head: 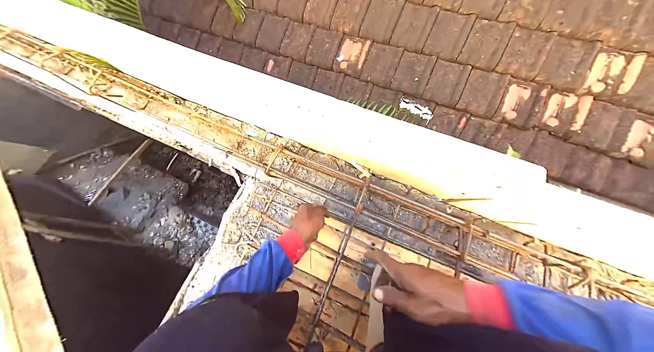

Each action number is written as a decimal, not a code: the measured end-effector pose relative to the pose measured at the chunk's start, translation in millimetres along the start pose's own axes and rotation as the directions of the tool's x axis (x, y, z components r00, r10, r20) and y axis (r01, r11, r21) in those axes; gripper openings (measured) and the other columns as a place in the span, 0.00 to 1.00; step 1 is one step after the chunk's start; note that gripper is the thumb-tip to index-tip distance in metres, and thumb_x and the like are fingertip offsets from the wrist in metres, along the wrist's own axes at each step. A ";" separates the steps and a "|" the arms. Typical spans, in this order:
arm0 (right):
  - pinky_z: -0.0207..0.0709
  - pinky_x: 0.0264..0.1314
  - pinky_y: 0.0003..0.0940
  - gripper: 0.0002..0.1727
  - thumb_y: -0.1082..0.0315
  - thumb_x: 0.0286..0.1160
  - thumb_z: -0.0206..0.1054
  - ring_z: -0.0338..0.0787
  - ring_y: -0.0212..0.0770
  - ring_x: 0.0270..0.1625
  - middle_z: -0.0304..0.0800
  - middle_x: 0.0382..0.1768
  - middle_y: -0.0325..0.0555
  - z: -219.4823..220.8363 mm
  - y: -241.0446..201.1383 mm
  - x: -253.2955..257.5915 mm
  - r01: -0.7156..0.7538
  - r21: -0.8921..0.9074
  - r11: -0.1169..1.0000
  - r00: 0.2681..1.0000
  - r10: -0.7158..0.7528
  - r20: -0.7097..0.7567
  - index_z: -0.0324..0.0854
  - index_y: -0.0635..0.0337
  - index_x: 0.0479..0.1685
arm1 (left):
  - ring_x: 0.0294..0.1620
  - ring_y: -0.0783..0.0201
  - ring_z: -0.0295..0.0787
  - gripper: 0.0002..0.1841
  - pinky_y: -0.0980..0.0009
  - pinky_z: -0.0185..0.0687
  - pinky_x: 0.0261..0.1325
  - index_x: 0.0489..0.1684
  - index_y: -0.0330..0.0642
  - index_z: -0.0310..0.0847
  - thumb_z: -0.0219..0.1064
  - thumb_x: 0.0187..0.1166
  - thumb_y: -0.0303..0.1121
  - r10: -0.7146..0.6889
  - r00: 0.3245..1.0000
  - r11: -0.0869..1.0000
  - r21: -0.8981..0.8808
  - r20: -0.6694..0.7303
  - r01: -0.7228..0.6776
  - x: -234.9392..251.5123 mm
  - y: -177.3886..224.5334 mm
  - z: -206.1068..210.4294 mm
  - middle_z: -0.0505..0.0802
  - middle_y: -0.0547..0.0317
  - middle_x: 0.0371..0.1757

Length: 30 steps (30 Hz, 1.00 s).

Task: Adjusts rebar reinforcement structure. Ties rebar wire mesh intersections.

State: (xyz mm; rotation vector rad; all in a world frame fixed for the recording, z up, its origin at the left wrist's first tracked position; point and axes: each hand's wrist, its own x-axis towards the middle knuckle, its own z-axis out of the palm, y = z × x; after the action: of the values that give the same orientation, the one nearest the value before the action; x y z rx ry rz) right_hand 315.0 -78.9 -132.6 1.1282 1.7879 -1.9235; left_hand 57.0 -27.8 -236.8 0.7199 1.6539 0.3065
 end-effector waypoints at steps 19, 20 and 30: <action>0.76 0.77 0.44 0.27 0.48 0.92 0.50 0.86 0.48 0.69 0.86 0.65 0.57 29.9 -27.2 175.4 0.006 0.143 0.990 0.618 0.109 -0.779 0.81 0.61 0.69 | 0.09 0.69 0.57 0.20 0.72 0.55 0.13 0.27 0.45 0.77 0.49 0.93 0.39 0.133 0.985 0.977 -0.182 0.110 -0.112 24.2 -34.1 -12.7 0.69 0.66 0.12; 0.79 0.72 0.43 0.27 0.47 0.91 0.53 0.87 0.47 0.65 0.85 0.63 0.55 35.3 -27.6 177.2 0.030 0.166 0.986 0.626 0.111 -0.772 0.79 0.60 0.67 | 0.10 0.69 0.59 0.19 0.72 0.56 0.13 0.29 0.44 0.78 0.49 0.93 0.38 0.143 0.984 0.976 -0.177 0.103 -0.123 24.8 -34.2 -15.9 0.70 0.66 0.13; 0.89 0.44 0.39 0.31 0.46 0.96 0.42 0.93 0.46 0.40 0.90 0.57 0.56 30.4 -34.9 205.1 0.701 0.712 0.044 0.610 0.478 -0.631 0.69 0.59 0.82 | 0.08 0.70 0.56 0.18 0.74 0.54 0.11 0.28 0.44 0.74 0.48 0.94 0.37 0.114 0.982 0.961 -0.267 0.154 -0.070 27.0 -38.9 -23.0 0.67 0.66 0.12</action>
State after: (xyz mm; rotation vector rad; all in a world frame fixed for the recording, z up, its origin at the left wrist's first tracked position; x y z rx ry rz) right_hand 146.7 -40.0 -252.5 2.7187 0.0080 -3.2364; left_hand 22.2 -36.9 -275.3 0.6063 1.3905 0.5070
